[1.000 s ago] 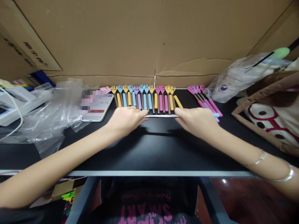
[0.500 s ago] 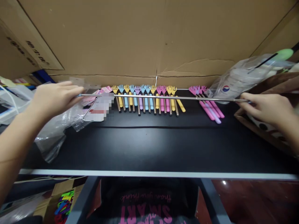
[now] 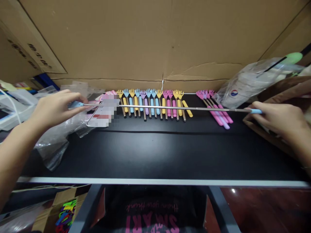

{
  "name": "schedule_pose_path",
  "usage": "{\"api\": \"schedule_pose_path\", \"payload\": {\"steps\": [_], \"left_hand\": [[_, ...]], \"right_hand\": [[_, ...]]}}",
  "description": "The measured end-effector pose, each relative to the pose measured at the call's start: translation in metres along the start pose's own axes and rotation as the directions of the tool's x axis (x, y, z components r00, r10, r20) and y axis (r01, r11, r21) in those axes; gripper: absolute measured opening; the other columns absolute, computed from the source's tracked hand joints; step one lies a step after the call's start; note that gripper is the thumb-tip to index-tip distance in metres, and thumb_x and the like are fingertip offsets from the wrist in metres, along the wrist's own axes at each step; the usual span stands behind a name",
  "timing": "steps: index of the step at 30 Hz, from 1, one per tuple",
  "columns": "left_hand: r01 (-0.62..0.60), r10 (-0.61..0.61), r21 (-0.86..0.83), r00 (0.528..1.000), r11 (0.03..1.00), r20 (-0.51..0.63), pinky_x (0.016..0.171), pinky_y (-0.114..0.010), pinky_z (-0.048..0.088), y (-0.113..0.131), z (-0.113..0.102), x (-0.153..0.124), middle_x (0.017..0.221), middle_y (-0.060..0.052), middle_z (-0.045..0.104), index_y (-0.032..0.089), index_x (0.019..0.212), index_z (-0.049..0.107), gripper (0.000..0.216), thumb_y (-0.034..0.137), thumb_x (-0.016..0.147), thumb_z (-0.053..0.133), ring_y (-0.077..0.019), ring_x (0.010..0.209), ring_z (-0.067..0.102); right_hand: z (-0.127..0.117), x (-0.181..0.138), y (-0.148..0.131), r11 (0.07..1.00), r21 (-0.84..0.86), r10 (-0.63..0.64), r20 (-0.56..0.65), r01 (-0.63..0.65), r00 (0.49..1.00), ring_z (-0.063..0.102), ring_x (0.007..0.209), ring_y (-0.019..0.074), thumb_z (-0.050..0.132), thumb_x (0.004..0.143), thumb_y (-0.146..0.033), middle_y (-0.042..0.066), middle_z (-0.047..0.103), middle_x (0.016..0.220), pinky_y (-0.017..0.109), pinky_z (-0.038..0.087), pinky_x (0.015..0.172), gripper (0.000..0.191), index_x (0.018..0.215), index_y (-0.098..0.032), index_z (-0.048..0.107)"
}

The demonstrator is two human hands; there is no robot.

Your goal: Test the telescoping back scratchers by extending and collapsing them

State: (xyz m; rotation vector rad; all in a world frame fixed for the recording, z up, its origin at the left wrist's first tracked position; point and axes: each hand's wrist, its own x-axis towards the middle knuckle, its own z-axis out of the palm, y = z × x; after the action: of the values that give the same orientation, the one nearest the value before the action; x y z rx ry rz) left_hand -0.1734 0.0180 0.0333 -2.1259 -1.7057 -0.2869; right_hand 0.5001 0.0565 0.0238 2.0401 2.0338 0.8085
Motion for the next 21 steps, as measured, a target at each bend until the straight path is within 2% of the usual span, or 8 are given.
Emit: {"api": "schedule_pose_path", "payload": {"steps": [5, 10, 12, 14, 16, 19, 21], "left_hand": [[0.061, -0.08, -0.224, 0.994, 0.973, -0.074, 0.071, -0.03, 0.04, -0.008, -0.008, -0.001, 0.088, -0.005, 0.064, 0.023, 0.082, 0.059, 0.049, 0.068, 0.079, 0.04, -0.0233, 0.084, 0.057], [0.192, -0.165, -0.41, 0.981, 0.892, 0.1, 0.086, -0.032, 0.045, -0.016, -0.013, 0.0, 0.096, -0.002, 0.067, 0.021, 0.091, 0.063, 0.054, 0.07, 0.068, 0.057, -0.0212, 0.088, 0.059], [0.23, -0.163, -0.472, 0.97, 0.851, 0.179, 0.086, -0.032, 0.047, -0.017, -0.014, 0.0, 0.098, -0.003, 0.067, 0.021, 0.092, 0.063, 0.054, 0.067, 0.066, 0.063, -0.0205, 0.089, 0.059], [0.292, -0.174, -0.577, 0.952, 0.763, 0.252, 0.078, -0.029, 0.05, -0.016, -0.015, -0.002, 0.096, -0.003, 0.067, 0.02, 0.091, 0.061, 0.051, 0.063, 0.065, 0.069, -0.0187, 0.085, 0.059], [0.377, -0.253, -0.697, 0.926, 0.61, 0.28, 0.066, -0.026, 0.05, -0.014, -0.017, -0.004, 0.091, -0.003, 0.065, 0.02, 0.088, 0.058, 0.046, 0.057, 0.065, 0.072, -0.0162, 0.076, 0.058], [0.463, -0.441, -0.814, 0.849, 0.351, 0.292, 0.056, -0.023, 0.047, -0.007, -0.018, -0.003, 0.089, -0.002, 0.064, 0.021, 0.093, 0.054, 0.037, 0.045, 0.071, 0.072, -0.0126, 0.066, 0.055], [0.481, -0.525, -0.847, 0.792, 0.226, 0.31, 0.054, -0.021, 0.046, -0.002, -0.018, 0.0, 0.092, -0.002, 0.064, 0.022, 0.099, 0.054, 0.031, 0.037, 0.077, 0.068, -0.0105, 0.063, 0.053]], "right_hand": [[0.002, -0.003, -0.003, 0.998, 0.014, -0.052, -0.05, 0.053, 0.997, 0.054, 0.056, 0.0213, 0.04, 0.078, -0.043, 0.007, 0.065, 0.072, 0.026, 0.023, 0.047, 0.024, 0.083, -0.025, 0.054], [0.003, -0.002, 0.0, 0.995, 0.047, -0.082, -0.061, 0.085, 0.995, 0.052, 0.053, 0.0206, 0.042, 0.078, -0.043, 0.006, 0.064, 0.068, 0.026, 0.025, 0.049, 0.021, 0.08, -0.025, 0.052], [0.003, -0.002, 0.002, 0.993, 0.065, -0.095, -0.04, 0.097, 0.995, 0.054, 0.055, 0.0208, 0.043, 0.078, -0.043, 0.007, 0.065, 0.071, 0.027, 0.027, 0.051, 0.021, 0.081, -0.025, 0.053], [0.002, -0.002, 0.002, 0.991, 0.081, -0.107, -0.005, 0.107, 0.994, 0.055, 0.057, 0.021, 0.044, 0.079, -0.041, 0.008, 0.067, 0.073, 0.027, 0.029, 0.053, 0.02, 0.083, -0.024, 0.054], [0.0, -0.003, -0.001, 0.994, 0.067, -0.082, 0.015, 0.081, 0.996, 0.055, 0.058, 0.0215, 0.043, 0.081, -0.041, 0.009, 0.067, 0.075, 0.027, 0.029, 0.052, 0.022, 0.086, -0.024, 0.057], [-0.006, -0.006, -0.008, 1.0, 0.013, -0.013, 0.013, 0.013, 1.0, 0.053, 0.055, 0.0218, 0.039, 0.085, -0.042, 0.011, 0.067, 0.074, 0.027, 0.026, 0.051, 0.029, 0.092, -0.023, 0.06], [-0.011, -0.007, -0.014, 1.0, 0.006, 0.006, 0.002, -0.006, 1.0, 0.054, 0.056, 0.0217, 0.038, 0.086, -0.042, 0.011, 0.067, 0.074, 0.027, 0.026, 0.051, 0.032, 0.096, -0.022, 0.061]]}}
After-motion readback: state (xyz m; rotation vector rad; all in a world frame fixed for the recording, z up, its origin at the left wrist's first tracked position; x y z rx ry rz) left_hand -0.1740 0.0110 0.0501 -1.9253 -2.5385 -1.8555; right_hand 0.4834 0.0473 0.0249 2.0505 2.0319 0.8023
